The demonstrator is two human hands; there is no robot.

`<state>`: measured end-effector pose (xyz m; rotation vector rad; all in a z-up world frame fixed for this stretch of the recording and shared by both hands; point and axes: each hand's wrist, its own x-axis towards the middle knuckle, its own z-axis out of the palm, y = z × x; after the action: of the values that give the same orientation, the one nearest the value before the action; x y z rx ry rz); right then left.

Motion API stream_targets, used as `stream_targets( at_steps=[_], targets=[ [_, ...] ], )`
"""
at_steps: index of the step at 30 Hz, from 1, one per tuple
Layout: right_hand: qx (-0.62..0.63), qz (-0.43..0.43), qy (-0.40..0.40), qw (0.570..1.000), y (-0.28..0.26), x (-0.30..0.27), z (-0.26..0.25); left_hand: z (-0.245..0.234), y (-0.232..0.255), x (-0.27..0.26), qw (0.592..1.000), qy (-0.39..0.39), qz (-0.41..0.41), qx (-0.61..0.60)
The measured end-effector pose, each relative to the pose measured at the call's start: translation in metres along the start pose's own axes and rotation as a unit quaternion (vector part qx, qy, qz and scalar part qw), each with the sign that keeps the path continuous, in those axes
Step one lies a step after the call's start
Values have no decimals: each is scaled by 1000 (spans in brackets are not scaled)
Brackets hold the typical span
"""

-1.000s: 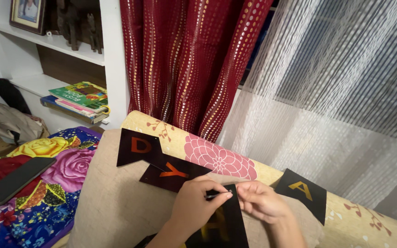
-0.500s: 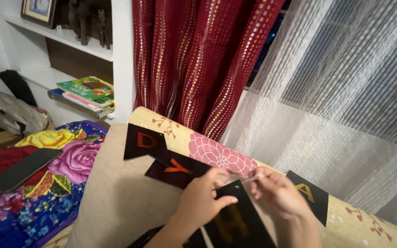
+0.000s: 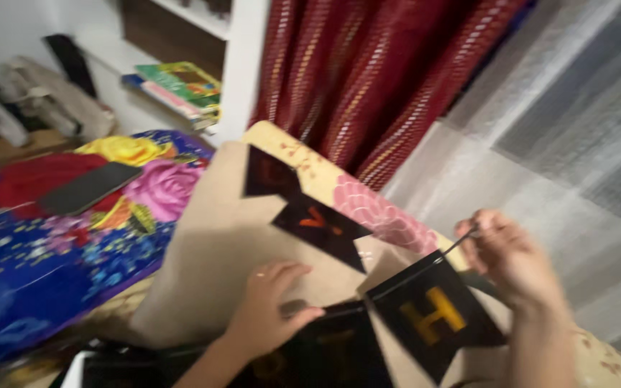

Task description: The person assembles a black and gold birthday banner by threading a string through pre-punched holes in individual letter flags. They handle each flag one at a time, aligning the holes and pulling the string through to connect the letters in sequence.

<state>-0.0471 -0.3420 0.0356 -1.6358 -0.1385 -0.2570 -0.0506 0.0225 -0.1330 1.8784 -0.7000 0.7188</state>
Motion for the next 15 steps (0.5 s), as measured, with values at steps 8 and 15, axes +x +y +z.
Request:
stream_targets(
  at_steps=[8,15],
  targets=[
    [-241,-77,-62,965,-80,33,56,-72,-49,-62,990,-103,-76,50],
    [-388,-188,-35,902,-147,74,45,-79,-69,-83,986,-120,-88,-78]
  ],
)
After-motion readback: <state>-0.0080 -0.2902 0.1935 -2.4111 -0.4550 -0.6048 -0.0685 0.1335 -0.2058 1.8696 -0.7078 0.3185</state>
